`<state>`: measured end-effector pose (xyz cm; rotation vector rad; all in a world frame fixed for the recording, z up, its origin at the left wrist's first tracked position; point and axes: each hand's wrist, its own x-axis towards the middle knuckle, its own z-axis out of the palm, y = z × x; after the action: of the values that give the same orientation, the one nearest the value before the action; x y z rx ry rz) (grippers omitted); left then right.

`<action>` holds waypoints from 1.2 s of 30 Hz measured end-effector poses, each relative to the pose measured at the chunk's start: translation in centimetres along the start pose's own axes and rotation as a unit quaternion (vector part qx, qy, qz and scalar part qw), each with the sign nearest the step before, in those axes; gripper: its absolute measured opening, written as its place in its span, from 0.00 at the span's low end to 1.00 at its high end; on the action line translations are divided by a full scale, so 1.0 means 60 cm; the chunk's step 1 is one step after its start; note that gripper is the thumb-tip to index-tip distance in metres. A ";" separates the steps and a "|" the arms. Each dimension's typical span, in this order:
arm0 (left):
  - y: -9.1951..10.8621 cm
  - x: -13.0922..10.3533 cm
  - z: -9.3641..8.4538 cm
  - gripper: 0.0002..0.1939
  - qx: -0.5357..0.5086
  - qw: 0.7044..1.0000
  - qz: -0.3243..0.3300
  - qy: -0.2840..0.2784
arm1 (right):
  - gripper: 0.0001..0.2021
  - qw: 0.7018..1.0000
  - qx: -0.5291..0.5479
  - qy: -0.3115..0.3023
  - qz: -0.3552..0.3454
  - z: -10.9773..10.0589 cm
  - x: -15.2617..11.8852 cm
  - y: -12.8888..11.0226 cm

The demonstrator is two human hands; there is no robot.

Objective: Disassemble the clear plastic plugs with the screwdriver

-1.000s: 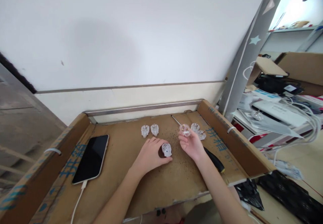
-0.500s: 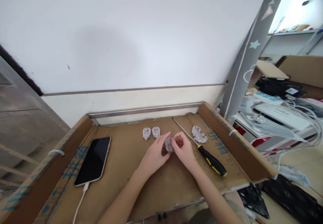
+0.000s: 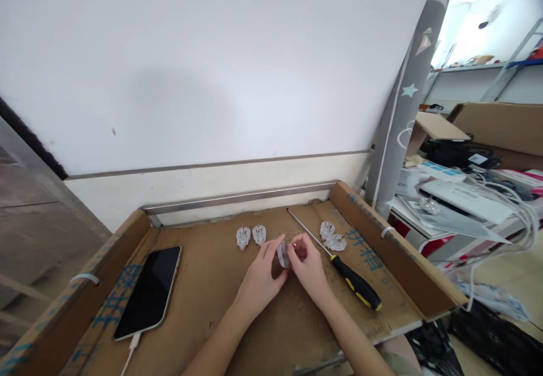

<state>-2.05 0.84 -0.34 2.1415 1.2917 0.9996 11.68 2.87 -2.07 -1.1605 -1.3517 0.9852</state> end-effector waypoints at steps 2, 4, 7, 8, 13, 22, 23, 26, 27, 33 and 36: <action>0.001 0.000 -0.001 0.33 -0.007 1.000 -0.002 0.002 | 0.13 1.000 0.009 -0.002 0.001 0.002 0.001 0.000; 0.000 0.001 -0.001 0.33 -0.015 1.000 -0.004 0.009 | 0.13 1.000 0.017 -0.006 0.000 0.003 0.002 -0.001; -0.002 0.001 -0.001 0.32 -0.020 1.000 0.001 0.011 | 0.13 1.000 0.020 0.002 -0.001 0.003 0.002 0.001; -0.003 0.001 -0.001 0.31 -0.020 1.000 0.003 0.008 | 0.13 1.000 0.019 0.006 0.000 0.003 0.002 0.002; -0.003 0.001 -0.003 0.30 -0.013 1.000 -0.001 0.017 | 0.14 1.000 0.026 -0.016 0.003 0.003 0.004 0.006; -0.007 0.004 -0.002 0.29 -0.030 0.998 -0.012 0.052 | 0.13 0.998 0.052 -0.040 0.012 0.000 0.000 0.002; -0.008 0.005 -0.002 0.29 -0.039 0.997 -0.016 0.061 | 0.13 0.997 0.064 -0.048 0.017 0.000 0.001 0.003; -0.011 0.009 -0.002 0.27 -0.069 0.993 -0.017 0.091 | 0.12 0.990 0.108 -0.080 0.037 -0.004 0.006 0.006; -0.012 0.009 -0.002 0.27 -0.078 0.992 -0.014 0.100 | 0.13 0.987 0.122 -0.090 0.046 -0.006 0.008 0.006; -0.010 0.011 -0.002 0.27 -0.128 0.986 -0.007 0.109 | 0.27 0.972 0.185 -0.114 0.093 -0.012 0.010 0.001; -0.004 0.012 -0.004 0.25 -0.191 0.977 -0.034 0.091 | 0.26 0.966 0.196 -0.132 0.101 -0.008 0.006 -0.006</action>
<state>-2.20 1.58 -0.10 1.7369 1.1335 1.3188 12.12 3.16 -1.56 -0.8963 -1.1810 1.5222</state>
